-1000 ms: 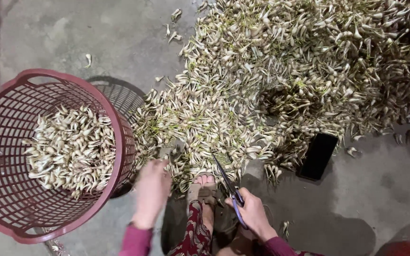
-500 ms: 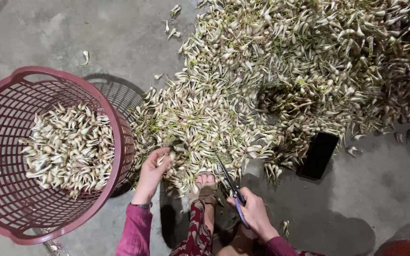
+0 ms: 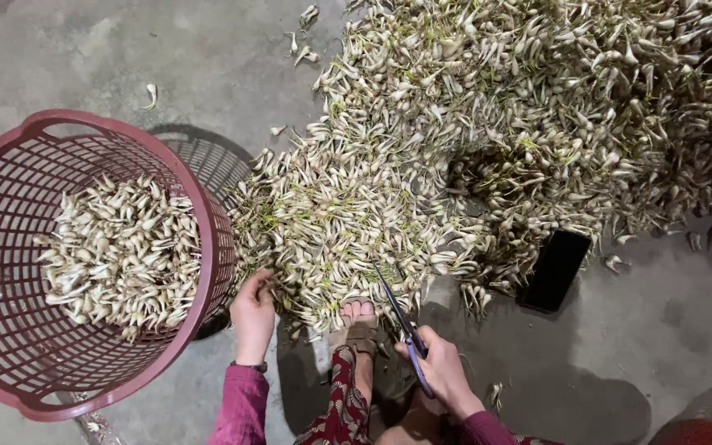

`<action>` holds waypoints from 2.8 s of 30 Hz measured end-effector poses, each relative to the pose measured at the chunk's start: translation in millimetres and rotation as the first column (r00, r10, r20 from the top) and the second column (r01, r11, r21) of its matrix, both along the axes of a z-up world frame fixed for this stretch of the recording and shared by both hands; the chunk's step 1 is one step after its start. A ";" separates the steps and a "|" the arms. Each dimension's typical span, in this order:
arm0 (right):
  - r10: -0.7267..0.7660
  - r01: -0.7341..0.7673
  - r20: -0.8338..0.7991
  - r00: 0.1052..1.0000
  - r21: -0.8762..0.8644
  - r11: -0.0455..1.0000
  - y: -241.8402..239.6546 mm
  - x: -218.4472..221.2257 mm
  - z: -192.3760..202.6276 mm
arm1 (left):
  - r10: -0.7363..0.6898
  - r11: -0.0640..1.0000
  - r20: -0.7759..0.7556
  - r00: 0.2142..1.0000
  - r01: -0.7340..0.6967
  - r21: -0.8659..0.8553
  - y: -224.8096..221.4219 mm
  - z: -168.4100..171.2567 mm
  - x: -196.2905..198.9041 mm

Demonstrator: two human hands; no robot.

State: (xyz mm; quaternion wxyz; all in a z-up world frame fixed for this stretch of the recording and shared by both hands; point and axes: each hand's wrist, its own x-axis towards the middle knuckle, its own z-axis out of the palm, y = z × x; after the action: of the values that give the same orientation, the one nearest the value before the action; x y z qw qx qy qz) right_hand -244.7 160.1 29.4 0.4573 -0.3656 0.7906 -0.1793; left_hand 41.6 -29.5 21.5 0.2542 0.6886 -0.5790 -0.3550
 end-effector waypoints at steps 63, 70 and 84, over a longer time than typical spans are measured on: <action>-0.122 0.227 0.434 0.893 -0.200 0.953 -22.0 60.4 0.1 | -0.353 0.866 -0.515 0.781 0.481 0.135 75.1 21.0 -51.5; -0.100 0.192 0.343 0.934 -0.246 0.950 -15.8 53.1 2.5 | -0.675 0.733 -0.047 0.737 0.676 0.071 76.7 20.0 -62.2; -0.172 0.309 0.447 0.878 -0.253 0.917 -20.0 46.9 -3.0 | -0.622 0.746 -0.203 0.757 0.651 0.142 86.4 -6.3 -59.6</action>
State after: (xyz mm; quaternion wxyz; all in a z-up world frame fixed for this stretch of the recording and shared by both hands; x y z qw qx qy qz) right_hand -197.8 140.1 26.4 0.5241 -0.2850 0.6754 -0.4335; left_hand -17.9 56.8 15.2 0.0864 0.4444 -0.7200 -0.5260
